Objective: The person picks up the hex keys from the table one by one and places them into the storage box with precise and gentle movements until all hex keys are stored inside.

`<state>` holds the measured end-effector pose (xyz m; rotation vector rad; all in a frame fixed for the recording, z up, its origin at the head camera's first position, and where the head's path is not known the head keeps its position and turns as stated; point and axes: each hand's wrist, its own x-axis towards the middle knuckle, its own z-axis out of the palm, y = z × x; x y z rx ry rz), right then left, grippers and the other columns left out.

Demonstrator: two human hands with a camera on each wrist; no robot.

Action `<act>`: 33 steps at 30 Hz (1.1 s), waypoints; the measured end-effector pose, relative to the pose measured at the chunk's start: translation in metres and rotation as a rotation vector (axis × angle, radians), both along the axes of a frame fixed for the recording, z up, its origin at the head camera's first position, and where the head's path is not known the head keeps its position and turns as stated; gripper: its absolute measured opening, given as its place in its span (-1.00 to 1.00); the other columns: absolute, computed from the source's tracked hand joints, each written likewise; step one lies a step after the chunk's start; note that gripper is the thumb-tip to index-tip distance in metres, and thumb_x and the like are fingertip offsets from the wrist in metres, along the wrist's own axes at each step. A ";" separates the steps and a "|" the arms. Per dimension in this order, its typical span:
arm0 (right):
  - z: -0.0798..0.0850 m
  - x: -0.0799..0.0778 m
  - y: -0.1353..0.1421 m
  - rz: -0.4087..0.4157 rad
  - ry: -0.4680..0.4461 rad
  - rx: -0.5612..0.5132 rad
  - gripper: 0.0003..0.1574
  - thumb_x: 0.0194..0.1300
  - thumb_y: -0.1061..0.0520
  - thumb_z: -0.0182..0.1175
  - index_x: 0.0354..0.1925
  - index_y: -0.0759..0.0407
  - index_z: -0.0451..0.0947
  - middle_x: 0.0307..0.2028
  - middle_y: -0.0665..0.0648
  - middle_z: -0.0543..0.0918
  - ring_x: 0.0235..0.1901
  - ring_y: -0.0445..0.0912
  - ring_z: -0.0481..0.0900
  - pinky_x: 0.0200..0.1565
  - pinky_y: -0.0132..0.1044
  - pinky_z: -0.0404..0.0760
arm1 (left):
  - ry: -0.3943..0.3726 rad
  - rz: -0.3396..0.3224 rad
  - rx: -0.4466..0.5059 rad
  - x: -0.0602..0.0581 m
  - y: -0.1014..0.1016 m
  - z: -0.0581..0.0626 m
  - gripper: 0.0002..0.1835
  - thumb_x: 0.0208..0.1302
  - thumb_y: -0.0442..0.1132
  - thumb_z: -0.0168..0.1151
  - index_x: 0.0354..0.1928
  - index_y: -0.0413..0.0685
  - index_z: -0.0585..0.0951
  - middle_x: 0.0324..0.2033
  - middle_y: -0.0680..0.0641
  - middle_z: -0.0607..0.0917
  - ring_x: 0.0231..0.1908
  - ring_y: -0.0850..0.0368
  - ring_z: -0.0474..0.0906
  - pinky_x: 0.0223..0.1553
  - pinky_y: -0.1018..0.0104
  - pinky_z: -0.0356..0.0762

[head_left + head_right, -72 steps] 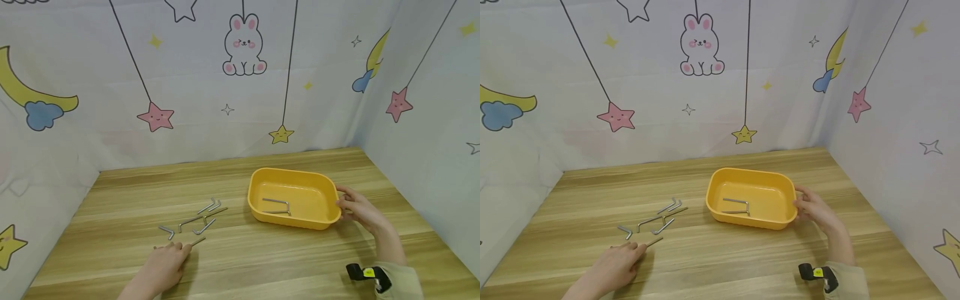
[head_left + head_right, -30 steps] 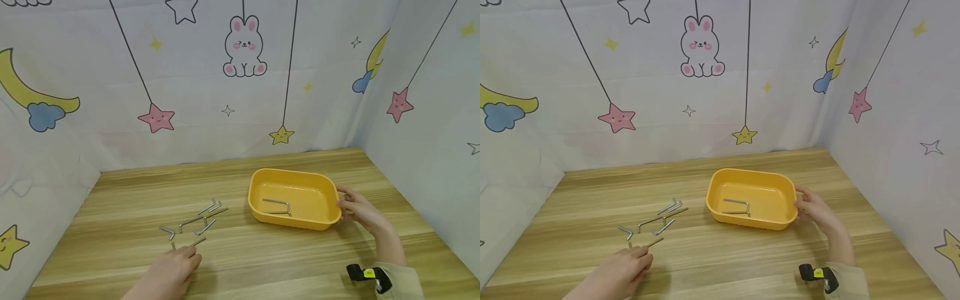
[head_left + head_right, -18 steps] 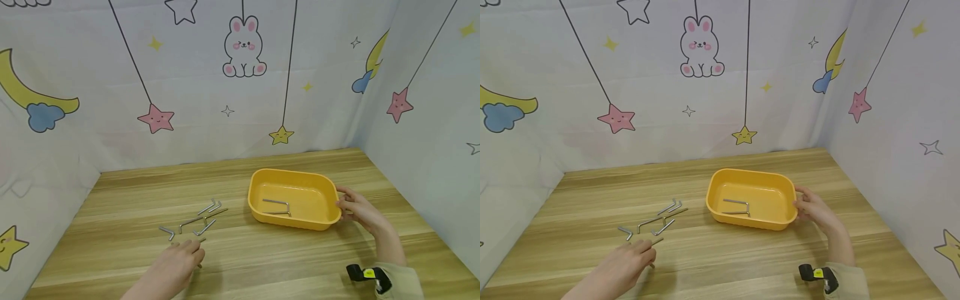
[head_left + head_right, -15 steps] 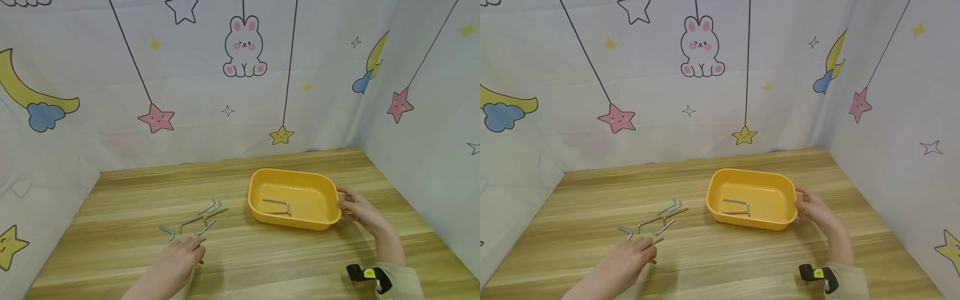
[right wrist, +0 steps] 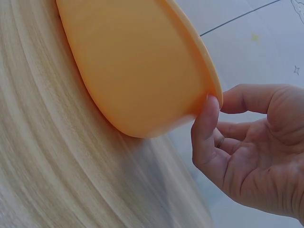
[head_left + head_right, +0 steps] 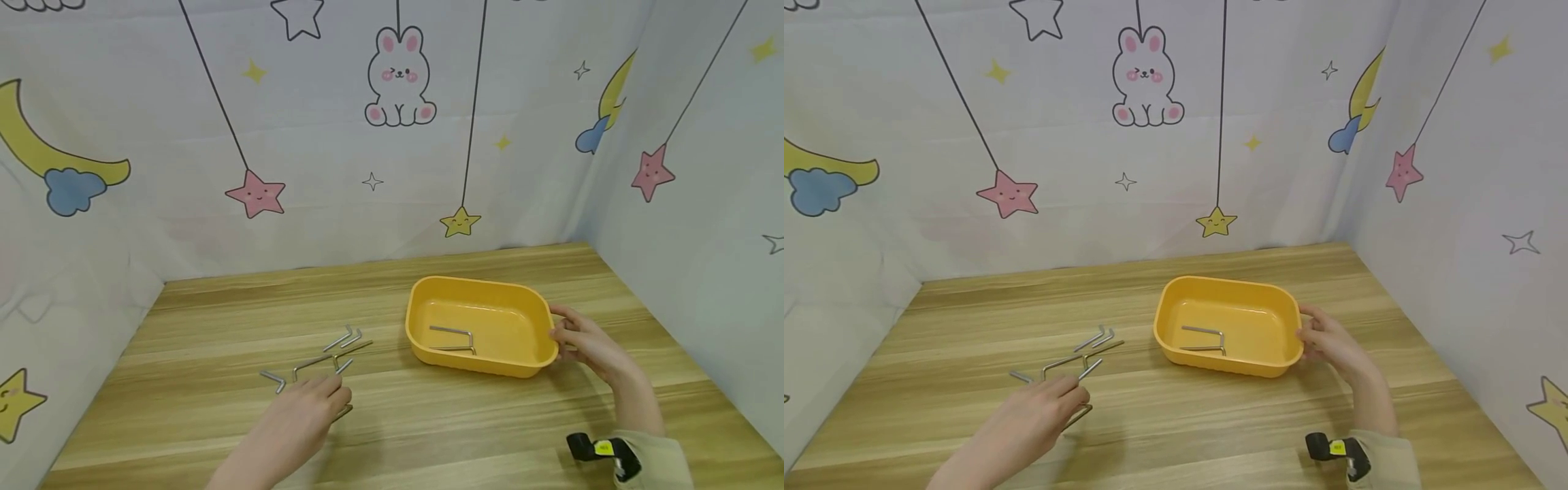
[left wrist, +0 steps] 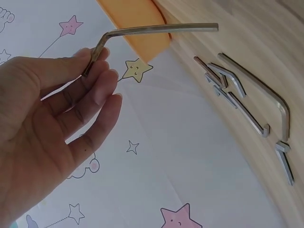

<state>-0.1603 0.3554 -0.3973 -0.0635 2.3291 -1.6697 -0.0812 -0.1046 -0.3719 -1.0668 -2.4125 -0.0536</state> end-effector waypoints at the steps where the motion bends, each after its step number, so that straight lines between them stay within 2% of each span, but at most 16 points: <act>1: 0.000 0.000 0.000 -0.002 -0.001 -0.001 -0.14 0.39 0.19 0.00 0.48 0.32 -0.18 -0.35 0.04 0.38 -0.47 -0.25 0.43 -0.27 -0.23 0.65 | 0.005 -0.006 0.015 -0.001 0.002 0.000 -0.69 -0.11 -0.39 0.43 -0.54 0.07 0.44 -0.60 0.18 0.31 -0.57 0.31 0.21 -0.53 0.50 0.25; 5: 0.001 -0.001 0.001 -0.007 -0.006 -0.003 -0.13 0.39 0.19 0.00 0.48 0.32 -0.20 -0.34 0.05 0.38 -0.48 -0.24 0.43 -0.28 -0.24 0.65 | 0.024 -0.033 0.079 -0.009 0.007 0.001 -0.78 -0.01 -0.27 0.42 -0.49 0.08 0.50 -0.57 0.19 0.44 -0.55 0.30 0.37 -0.51 0.44 0.39; 8: 0.002 -0.001 0.001 -0.006 -0.006 -0.001 -0.12 0.40 0.18 0.00 0.48 0.33 -0.21 -0.34 0.05 0.37 -0.47 -0.24 0.43 -0.30 -0.26 0.64 | 0.028 -0.045 0.112 -0.015 0.010 0.003 -0.81 0.01 -0.26 0.40 -0.47 0.08 0.52 -0.56 0.19 0.46 -0.55 0.29 0.41 -0.51 0.42 0.40; 15: 0.001 -0.003 0.002 0.000 -0.007 -0.004 -0.12 0.40 0.18 0.00 0.48 0.32 -0.21 -0.32 0.05 0.37 -0.45 -0.21 0.43 -0.29 -0.25 0.65 | 0.005 -0.069 0.184 -0.025 0.017 0.011 -0.82 0.01 -0.30 0.43 -0.43 0.03 0.57 -0.54 0.17 0.47 -0.53 0.33 0.36 -0.52 0.50 0.40; 22: -0.001 -0.003 0.002 0.007 0.003 -0.021 -0.13 0.40 0.20 0.00 0.48 0.34 -0.21 -0.33 0.05 0.37 -0.45 -0.21 0.43 -0.29 -0.25 0.65 | -0.043 -0.055 0.185 -0.031 0.025 0.019 -0.85 0.08 -0.30 0.41 -0.37 0.04 0.59 -0.53 0.19 0.45 -0.52 0.36 0.26 -0.49 0.53 0.35; 33: -0.003 -0.001 0.005 0.009 0.008 -0.017 -0.12 0.40 0.18 0.00 0.48 0.33 -0.21 -0.32 0.07 0.37 -0.45 -0.21 0.43 -0.29 -0.24 0.65 | -0.117 -0.091 0.234 -0.045 0.047 0.028 -0.92 0.17 -0.30 0.33 -0.33 0.05 0.63 -0.51 0.18 0.49 -0.52 0.36 0.27 -0.48 0.57 0.31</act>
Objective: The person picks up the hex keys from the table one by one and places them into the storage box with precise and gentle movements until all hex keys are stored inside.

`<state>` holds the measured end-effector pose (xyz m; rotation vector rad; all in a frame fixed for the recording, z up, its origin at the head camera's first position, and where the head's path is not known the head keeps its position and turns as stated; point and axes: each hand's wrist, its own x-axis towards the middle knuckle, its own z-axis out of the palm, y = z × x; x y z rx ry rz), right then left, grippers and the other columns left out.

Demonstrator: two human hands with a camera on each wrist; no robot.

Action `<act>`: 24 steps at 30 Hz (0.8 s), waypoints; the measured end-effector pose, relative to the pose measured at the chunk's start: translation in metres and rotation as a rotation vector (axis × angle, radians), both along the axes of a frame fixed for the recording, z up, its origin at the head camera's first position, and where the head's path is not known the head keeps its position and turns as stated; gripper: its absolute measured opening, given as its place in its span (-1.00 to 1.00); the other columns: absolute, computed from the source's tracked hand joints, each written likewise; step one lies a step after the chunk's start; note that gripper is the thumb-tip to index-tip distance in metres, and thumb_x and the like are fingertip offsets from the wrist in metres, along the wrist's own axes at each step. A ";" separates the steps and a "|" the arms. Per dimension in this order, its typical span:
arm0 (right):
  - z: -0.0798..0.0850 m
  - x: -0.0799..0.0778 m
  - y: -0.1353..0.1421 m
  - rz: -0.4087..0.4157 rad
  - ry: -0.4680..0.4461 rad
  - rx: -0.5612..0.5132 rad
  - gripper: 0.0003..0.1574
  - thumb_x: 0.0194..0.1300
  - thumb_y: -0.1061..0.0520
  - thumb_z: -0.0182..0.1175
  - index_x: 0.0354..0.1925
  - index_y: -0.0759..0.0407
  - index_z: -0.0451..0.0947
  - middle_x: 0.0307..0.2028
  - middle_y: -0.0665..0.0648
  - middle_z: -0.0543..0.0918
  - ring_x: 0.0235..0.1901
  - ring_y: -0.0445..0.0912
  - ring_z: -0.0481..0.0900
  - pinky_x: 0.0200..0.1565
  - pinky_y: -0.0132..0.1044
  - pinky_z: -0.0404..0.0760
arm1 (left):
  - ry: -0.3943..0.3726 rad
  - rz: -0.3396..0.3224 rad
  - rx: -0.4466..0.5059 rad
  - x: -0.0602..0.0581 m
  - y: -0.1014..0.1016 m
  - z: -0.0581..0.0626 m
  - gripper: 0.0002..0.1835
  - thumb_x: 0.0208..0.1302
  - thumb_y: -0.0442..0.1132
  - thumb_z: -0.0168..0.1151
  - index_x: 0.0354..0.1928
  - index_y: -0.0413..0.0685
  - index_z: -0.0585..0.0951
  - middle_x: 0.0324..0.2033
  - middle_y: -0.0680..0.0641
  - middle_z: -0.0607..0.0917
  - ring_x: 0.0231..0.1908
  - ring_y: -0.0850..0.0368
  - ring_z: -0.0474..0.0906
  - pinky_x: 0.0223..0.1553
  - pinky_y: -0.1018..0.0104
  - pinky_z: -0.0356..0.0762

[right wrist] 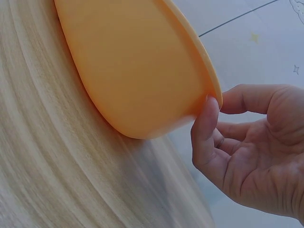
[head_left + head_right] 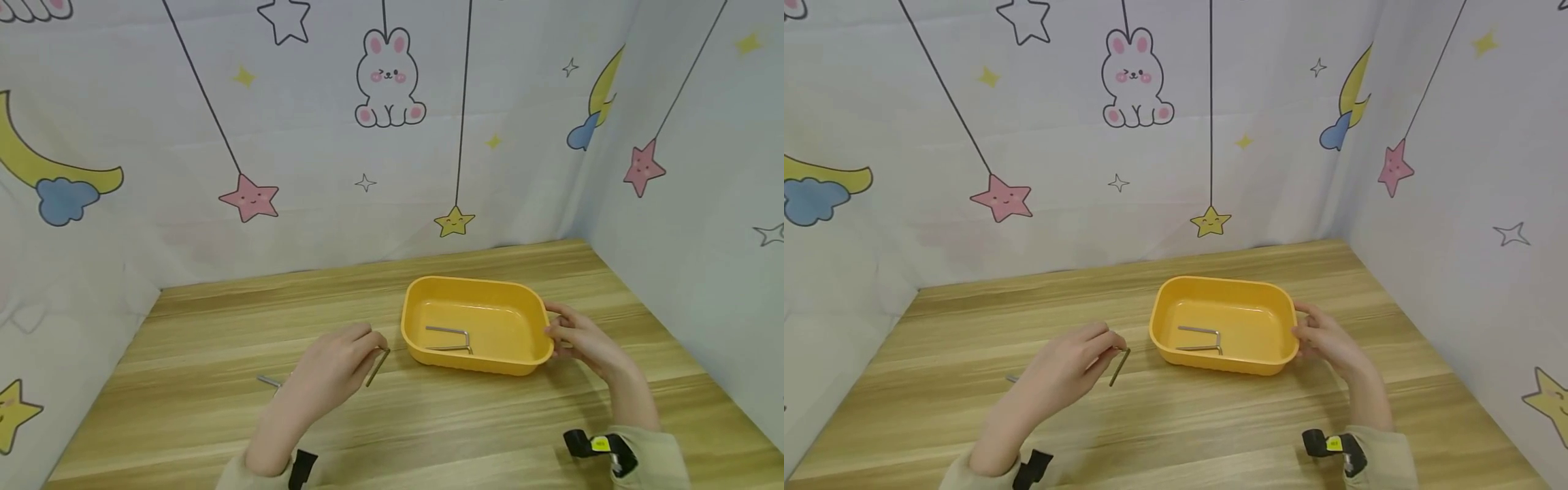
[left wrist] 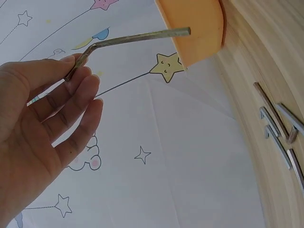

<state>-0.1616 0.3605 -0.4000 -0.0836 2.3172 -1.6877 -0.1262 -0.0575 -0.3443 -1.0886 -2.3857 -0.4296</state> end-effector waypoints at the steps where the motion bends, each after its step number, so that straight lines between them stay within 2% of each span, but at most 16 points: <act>1: 0.000 0.000 0.000 0.000 0.000 0.000 -0.13 0.40 0.18 0.00 0.48 0.33 -0.21 -0.32 0.07 0.37 -0.45 -0.21 0.43 -0.29 -0.24 0.65 | -0.003 -0.010 0.007 -0.002 0.002 0.001 -0.92 0.17 -0.31 0.33 -0.33 0.04 0.64 -0.51 0.17 0.50 -0.52 0.35 0.27 -0.49 0.57 0.31; 8: 0.000 0.001 -0.001 0.000 -0.002 0.000 -0.12 0.40 0.19 0.00 0.48 0.33 -0.21 -0.33 0.08 0.37 -0.45 -0.20 0.42 -0.29 -0.24 0.65 | -0.009 -0.028 0.021 -0.017 0.014 0.002 -0.94 0.20 -0.33 0.30 -0.31 0.00 0.66 -0.49 0.14 0.55 -0.54 0.35 0.31 -0.51 0.58 0.31; 15: 0.000 0.001 -0.002 0.002 0.000 -0.004 -0.13 0.39 0.20 0.00 0.48 0.35 -0.21 -0.34 0.08 0.37 -0.46 -0.20 0.43 -0.31 -0.25 0.64 | -0.014 -0.038 0.080 -0.029 0.025 0.001 -0.93 0.21 -0.34 0.28 -0.28 -0.04 0.67 -0.43 0.09 0.62 -0.52 0.32 0.39 -0.50 0.57 0.36; 24: 0.001 0.000 -0.001 -0.003 0.003 0.011 -0.12 0.40 0.18 0.00 0.48 0.34 -0.21 -0.33 0.09 0.37 -0.45 -0.19 0.44 -0.29 -0.25 0.65 | -0.108 0.004 0.137 -0.044 0.040 -0.003 -0.92 0.26 -0.33 0.24 -0.25 -0.01 0.67 -0.37 0.09 0.66 -0.47 0.32 0.46 -0.46 0.54 0.42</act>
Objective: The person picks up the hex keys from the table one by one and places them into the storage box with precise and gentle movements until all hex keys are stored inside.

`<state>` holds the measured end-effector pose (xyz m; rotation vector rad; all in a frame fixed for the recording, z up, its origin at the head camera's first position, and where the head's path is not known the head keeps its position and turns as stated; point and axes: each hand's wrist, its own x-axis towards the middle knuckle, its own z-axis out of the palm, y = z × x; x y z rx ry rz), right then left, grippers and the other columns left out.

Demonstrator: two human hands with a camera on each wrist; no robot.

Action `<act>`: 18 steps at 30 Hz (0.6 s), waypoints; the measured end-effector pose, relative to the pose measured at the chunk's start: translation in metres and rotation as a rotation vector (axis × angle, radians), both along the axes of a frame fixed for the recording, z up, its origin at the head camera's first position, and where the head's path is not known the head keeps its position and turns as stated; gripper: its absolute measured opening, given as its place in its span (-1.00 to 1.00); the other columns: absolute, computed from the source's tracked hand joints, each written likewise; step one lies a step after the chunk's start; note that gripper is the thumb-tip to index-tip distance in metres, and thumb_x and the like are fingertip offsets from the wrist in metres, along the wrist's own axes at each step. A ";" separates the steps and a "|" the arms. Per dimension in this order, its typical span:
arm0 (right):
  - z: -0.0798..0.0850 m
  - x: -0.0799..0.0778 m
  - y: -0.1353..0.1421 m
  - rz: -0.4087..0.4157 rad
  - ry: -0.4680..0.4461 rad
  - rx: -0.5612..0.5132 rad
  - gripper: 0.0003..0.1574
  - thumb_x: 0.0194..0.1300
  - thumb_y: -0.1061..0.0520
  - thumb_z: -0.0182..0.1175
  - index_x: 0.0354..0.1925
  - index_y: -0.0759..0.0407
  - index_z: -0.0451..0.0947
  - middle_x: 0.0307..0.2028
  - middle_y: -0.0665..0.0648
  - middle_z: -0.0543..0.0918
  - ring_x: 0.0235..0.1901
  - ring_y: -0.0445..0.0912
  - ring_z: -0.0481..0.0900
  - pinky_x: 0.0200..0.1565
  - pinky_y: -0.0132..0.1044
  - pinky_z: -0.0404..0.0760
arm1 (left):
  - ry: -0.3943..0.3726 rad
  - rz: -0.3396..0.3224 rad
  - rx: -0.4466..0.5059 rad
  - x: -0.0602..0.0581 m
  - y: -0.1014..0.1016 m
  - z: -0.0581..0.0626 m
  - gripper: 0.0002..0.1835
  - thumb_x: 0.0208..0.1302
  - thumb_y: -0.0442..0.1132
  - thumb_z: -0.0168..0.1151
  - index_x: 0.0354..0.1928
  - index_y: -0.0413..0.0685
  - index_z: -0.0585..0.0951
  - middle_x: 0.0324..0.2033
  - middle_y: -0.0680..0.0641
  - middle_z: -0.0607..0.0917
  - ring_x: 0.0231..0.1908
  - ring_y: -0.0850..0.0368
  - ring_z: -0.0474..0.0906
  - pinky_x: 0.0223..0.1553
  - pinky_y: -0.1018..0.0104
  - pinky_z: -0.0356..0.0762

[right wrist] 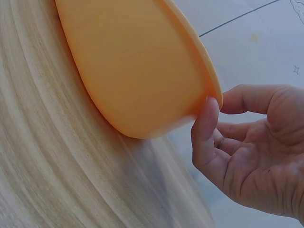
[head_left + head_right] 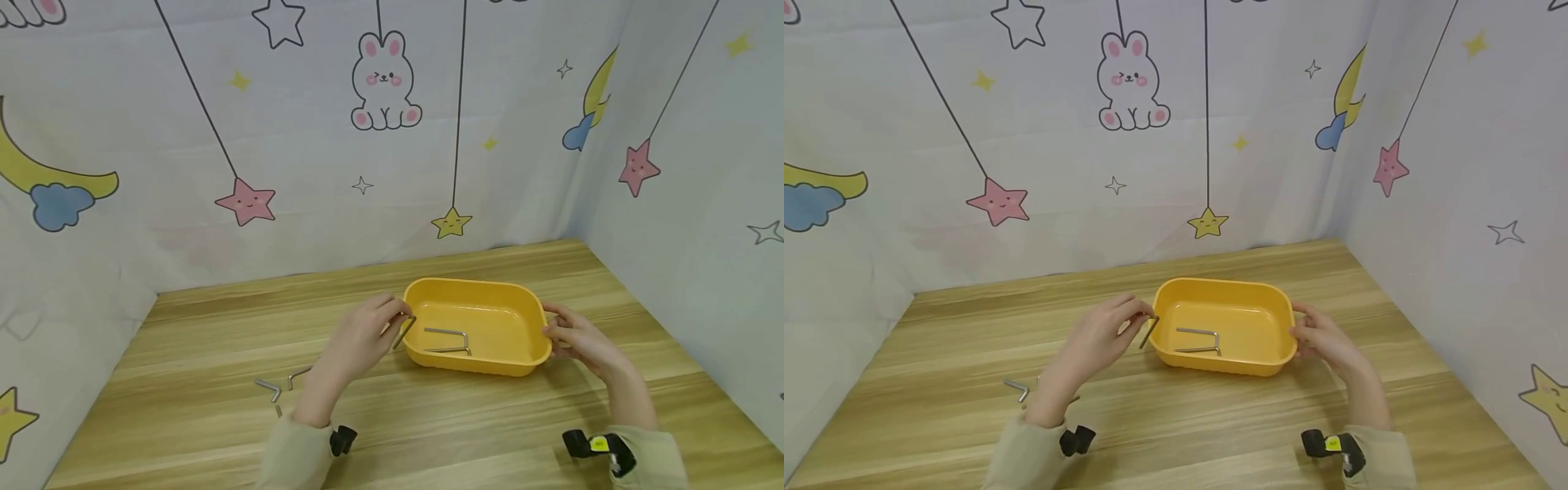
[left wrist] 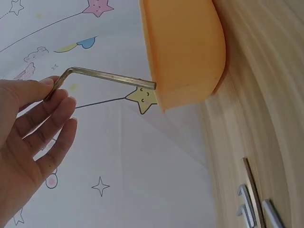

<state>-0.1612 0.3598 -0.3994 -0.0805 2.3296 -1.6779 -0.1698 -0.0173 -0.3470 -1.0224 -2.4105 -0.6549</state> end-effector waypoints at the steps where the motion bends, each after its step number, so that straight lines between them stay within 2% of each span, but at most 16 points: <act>1: 0.000 0.000 0.000 -0.001 0.001 -0.001 -0.13 0.40 0.18 0.00 0.48 0.34 -0.21 -0.33 0.09 0.37 -0.45 -0.19 0.44 -0.29 -0.25 0.66 | -0.015 0.013 0.012 -0.002 0.002 -0.001 -0.92 0.27 -0.32 0.24 -0.25 -0.01 0.67 -0.37 0.09 0.66 -0.46 0.31 0.48 -0.46 0.52 0.44; 4: -0.001 0.000 0.001 0.001 0.001 -0.002 -0.13 0.40 0.18 0.00 0.48 0.33 -0.21 -0.33 0.09 0.37 -0.45 -0.18 0.44 -0.29 -0.24 0.66 | -0.061 0.066 0.058 -0.006 0.009 -0.005 -0.92 0.28 -0.28 0.24 -0.24 0.00 0.68 -0.36 0.08 0.66 -0.41 0.29 0.55 -0.42 0.51 0.49; 7: -0.001 0.000 0.002 -0.001 -0.002 -0.002 -0.13 0.40 0.18 0.00 0.48 0.32 -0.20 -0.34 0.09 0.37 -0.45 -0.18 0.44 -0.28 -0.22 0.66 | -0.117 0.092 0.122 -0.011 0.015 -0.010 -0.92 0.28 -0.27 0.23 -0.24 -0.03 0.68 -0.35 0.07 0.67 -0.38 0.26 0.58 -0.37 0.48 0.54; 13: -0.001 0.001 0.002 0.002 0.002 -0.004 -0.13 0.40 0.18 0.00 0.48 0.33 -0.19 -0.34 0.09 0.37 -0.44 -0.18 0.44 -0.27 -0.21 0.66 | -0.249 0.073 0.269 -0.020 0.025 -0.014 -0.88 0.31 -0.26 0.20 -0.20 -0.10 0.67 -0.31 -0.01 0.70 -0.35 0.21 0.61 -0.31 0.47 0.58; 18: -0.001 0.000 0.001 0.008 0.007 -0.010 -0.14 0.40 0.19 0.00 0.47 0.35 -0.19 -0.34 0.08 0.38 -0.46 -0.20 0.43 -0.27 -0.22 0.66 | -0.311 0.052 0.337 -0.022 0.031 -0.015 -0.89 0.30 -0.26 0.22 -0.22 -0.11 0.67 -0.33 -0.03 0.71 -0.34 0.18 0.62 -0.30 0.46 0.58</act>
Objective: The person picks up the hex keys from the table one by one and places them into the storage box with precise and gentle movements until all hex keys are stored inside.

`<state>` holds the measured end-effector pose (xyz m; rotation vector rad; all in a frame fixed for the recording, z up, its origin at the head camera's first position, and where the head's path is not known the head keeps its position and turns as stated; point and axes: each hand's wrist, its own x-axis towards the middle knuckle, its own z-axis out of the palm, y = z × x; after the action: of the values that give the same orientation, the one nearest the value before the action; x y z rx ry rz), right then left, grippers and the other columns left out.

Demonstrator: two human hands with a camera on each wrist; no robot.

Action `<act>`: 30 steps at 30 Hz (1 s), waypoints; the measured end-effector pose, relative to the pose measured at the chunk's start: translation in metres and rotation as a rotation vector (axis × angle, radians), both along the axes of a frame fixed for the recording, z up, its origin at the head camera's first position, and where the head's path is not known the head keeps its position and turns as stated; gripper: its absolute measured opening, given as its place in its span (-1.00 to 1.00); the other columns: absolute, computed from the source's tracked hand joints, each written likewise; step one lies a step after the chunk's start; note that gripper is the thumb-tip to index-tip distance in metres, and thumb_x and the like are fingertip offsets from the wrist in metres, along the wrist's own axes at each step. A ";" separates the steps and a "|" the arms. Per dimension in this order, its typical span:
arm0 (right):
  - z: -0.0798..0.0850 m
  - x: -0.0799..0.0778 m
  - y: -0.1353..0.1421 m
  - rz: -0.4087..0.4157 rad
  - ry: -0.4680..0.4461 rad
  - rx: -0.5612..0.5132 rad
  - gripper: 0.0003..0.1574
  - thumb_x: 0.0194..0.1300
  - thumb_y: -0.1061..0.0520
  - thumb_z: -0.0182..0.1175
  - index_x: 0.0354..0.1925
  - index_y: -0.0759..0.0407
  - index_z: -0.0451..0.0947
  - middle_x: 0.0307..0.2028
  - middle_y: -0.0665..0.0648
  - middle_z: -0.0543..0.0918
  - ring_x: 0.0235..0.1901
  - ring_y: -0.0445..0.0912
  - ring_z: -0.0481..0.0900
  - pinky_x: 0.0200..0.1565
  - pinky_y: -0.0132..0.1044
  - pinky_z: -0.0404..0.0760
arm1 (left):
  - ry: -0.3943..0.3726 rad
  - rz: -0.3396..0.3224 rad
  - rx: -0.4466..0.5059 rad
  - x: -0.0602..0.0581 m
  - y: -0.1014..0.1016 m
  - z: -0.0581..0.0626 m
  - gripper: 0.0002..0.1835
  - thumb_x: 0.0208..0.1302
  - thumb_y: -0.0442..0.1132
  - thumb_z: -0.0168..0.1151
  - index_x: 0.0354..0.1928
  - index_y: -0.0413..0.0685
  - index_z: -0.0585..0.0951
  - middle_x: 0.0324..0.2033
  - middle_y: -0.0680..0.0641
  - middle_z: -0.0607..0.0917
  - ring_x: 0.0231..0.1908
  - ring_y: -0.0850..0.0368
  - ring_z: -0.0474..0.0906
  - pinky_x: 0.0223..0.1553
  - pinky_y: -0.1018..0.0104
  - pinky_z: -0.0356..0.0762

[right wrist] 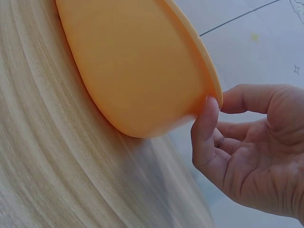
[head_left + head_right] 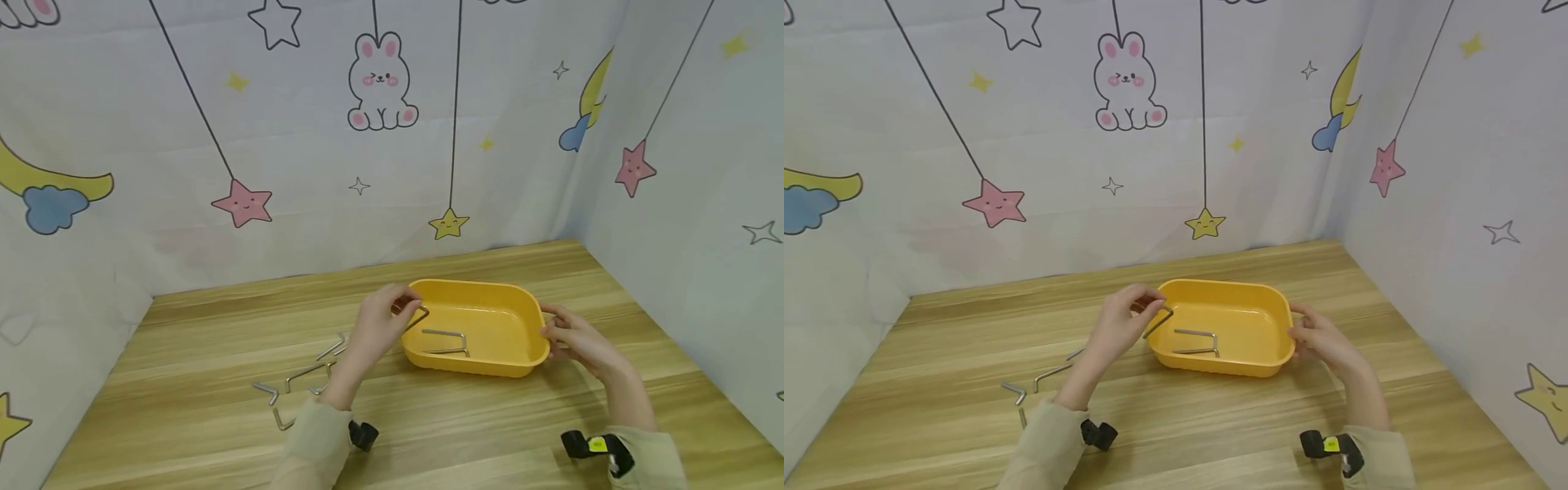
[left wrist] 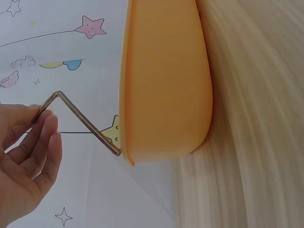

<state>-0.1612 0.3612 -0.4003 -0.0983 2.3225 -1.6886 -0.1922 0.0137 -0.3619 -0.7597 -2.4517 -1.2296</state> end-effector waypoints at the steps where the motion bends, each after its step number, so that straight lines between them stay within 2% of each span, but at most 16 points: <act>1: 0.000 0.000 0.000 0.000 0.000 -0.001 -0.14 0.40 0.19 -0.01 0.47 0.35 -0.19 -0.34 0.09 0.38 -0.46 -0.20 0.43 -0.27 -0.22 0.66 | -0.008 -0.006 0.010 -0.001 0.001 0.000 -0.89 0.30 -0.26 0.22 -0.22 -0.11 0.67 -0.33 -0.03 0.71 -0.34 0.17 0.62 -0.30 0.46 0.58; 9: -0.001 0.000 0.001 -0.004 -0.002 -0.006 -0.13 0.39 0.19 0.00 0.47 0.35 -0.19 -0.35 0.09 0.37 -0.47 -0.21 0.43 -0.29 -0.23 0.66 | -0.073 -0.058 0.054 -0.005 0.011 -0.004 -0.88 0.29 -0.25 0.22 -0.22 -0.13 0.67 -0.35 -0.03 0.71 -0.34 0.17 0.60 -0.29 0.45 0.57; 17: -0.003 0.000 0.004 0.002 0.005 -0.014 -0.13 0.41 0.18 0.01 0.48 0.34 -0.20 -0.37 0.06 0.38 -0.47 -0.20 0.46 -0.27 -0.19 0.67 | -0.184 -0.055 -0.017 -0.011 0.019 -0.017 -0.90 0.29 -0.25 0.22 -0.26 -0.09 0.67 -0.40 -0.01 0.70 -0.39 0.20 0.57 -0.31 0.44 0.54; 30: -0.005 0.000 0.006 0.002 0.009 -0.024 -0.13 0.41 0.18 0.01 0.48 0.32 -0.19 -0.37 0.06 0.39 -0.47 -0.20 0.46 -0.29 -0.20 0.67 | -0.174 0.003 -0.113 -0.018 0.023 -0.031 -0.92 0.27 -0.27 0.24 -0.30 -0.10 0.67 -0.45 -0.01 0.69 -0.49 0.22 0.41 -0.43 0.45 0.38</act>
<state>-0.1612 0.3672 -0.4049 -0.1131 2.3084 -1.7187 -0.2098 0.0366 -0.3925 -0.7043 -2.6806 -1.2112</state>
